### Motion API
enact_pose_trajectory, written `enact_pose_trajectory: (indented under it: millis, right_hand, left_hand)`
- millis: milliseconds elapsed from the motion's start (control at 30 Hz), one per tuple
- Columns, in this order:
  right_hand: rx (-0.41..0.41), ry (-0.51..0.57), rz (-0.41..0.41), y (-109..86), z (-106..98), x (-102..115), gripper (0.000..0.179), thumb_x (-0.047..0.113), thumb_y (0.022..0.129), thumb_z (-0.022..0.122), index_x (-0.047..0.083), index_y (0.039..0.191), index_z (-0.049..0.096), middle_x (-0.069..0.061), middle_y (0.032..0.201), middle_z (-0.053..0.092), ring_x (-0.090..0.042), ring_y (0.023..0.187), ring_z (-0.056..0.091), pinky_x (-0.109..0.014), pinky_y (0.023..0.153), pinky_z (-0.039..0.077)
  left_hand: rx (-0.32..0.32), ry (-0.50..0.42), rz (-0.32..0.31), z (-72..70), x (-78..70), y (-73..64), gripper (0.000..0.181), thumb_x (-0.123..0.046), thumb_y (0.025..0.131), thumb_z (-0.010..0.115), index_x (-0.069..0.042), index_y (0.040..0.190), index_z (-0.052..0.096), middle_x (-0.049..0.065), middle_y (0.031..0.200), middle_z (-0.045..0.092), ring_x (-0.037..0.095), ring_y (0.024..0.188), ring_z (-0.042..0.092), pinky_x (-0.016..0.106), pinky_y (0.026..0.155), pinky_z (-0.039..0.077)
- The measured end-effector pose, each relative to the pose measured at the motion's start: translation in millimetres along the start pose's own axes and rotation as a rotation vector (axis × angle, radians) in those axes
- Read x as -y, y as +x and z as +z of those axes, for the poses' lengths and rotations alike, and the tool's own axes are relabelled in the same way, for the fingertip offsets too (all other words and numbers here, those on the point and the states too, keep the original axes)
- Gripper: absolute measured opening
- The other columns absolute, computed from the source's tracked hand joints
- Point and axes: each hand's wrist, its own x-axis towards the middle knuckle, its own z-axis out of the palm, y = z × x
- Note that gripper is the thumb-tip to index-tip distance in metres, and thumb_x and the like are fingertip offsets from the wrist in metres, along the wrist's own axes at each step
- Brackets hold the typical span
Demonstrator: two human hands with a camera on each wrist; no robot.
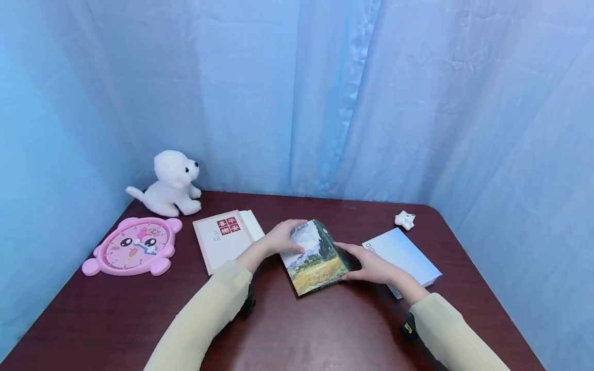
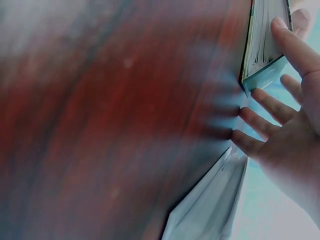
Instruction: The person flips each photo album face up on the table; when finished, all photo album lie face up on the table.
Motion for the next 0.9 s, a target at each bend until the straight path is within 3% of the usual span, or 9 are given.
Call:
enact_pose_trajectory:
  millis: [333, 500, 600, 733, 900]
  right_hand:
    - [-0.028, -0.062, 0.008, -0.7, 1.4, 2.3, 0.078, 0.042, 0.082, 0.072, 0.013, 0.145, 0.038, -0.012, 0.146, 0.04, -0.031, 0.133, 0.038, -0.052, 0.103, 0.037]
    - [-0.045, -0.046, -0.009, -0.3, 2.2, 4.9, 0.077, 0.044, 0.08, 0.073, 0.014, 0.143, 0.042, -0.015, 0.147, 0.037, -0.033, 0.133, 0.038, -0.053, 0.102, 0.037]
    - [-0.062, -0.009, -0.023, 0.3, 2.7, 5.3, 0.077, 0.044, 0.079, 0.074, 0.013, 0.142, 0.043, -0.018, 0.146, 0.035, -0.031, 0.125, 0.046, -0.051, 0.098, 0.041]
    - [-0.085, 0.035, -0.024, 0.8, 1.7, 5.0, 0.077, 0.044, 0.078, 0.075, 0.015, 0.142, 0.043, -0.016, 0.142, 0.039, -0.02, 0.104, 0.058, -0.041, 0.088, 0.049]
    - [-0.076, 0.083, 0.009, -0.6, -0.9, 6.0, 0.082, 0.051, 0.075, 0.074, 0.022, 0.143, 0.04, -0.008, 0.14, 0.043, -0.011, 0.093, 0.056, -0.032, 0.081, 0.05]
  left_hand:
    - [0.003, -0.062, -0.016, 0.5, 3.7, 7.0, 0.069, -0.01, 0.078, 0.078, -0.015, 0.139, 0.047, 0.007, 0.144, 0.043, 0.026, 0.135, 0.036, 0.041, 0.106, 0.036]
    - [0.008, -0.072, -0.023, -0.1, 3.3, 8.0, 0.067, -0.007, 0.077, 0.077, -0.015, 0.138, 0.049, 0.008, 0.143, 0.043, 0.026, 0.134, 0.037, 0.041, 0.106, 0.036]
    - [0.003, -0.066, -0.021, -1.7, 2.1, 8.0, 0.067, -0.007, 0.077, 0.077, -0.014, 0.138, 0.049, 0.009, 0.142, 0.044, 0.027, 0.133, 0.037, 0.041, 0.106, 0.036]
    - [-0.014, -0.066, -0.006, -3.7, -0.3, 7.6, 0.068, -0.005, 0.076, 0.078, -0.014, 0.137, 0.05, 0.011, 0.139, 0.044, 0.027, 0.131, 0.039, 0.041, 0.105, 0.037]
    - [-0.027, -0.086, -0.007, -4.2, 0.2, 5.7, 0.068, -0.005, 0.076, 0.078, -0.017, 0.137, 0.05, 0.01, 0.138, 0.044, 0.027, 0.129, 0.04, 0.04, 0.102, 0.039]
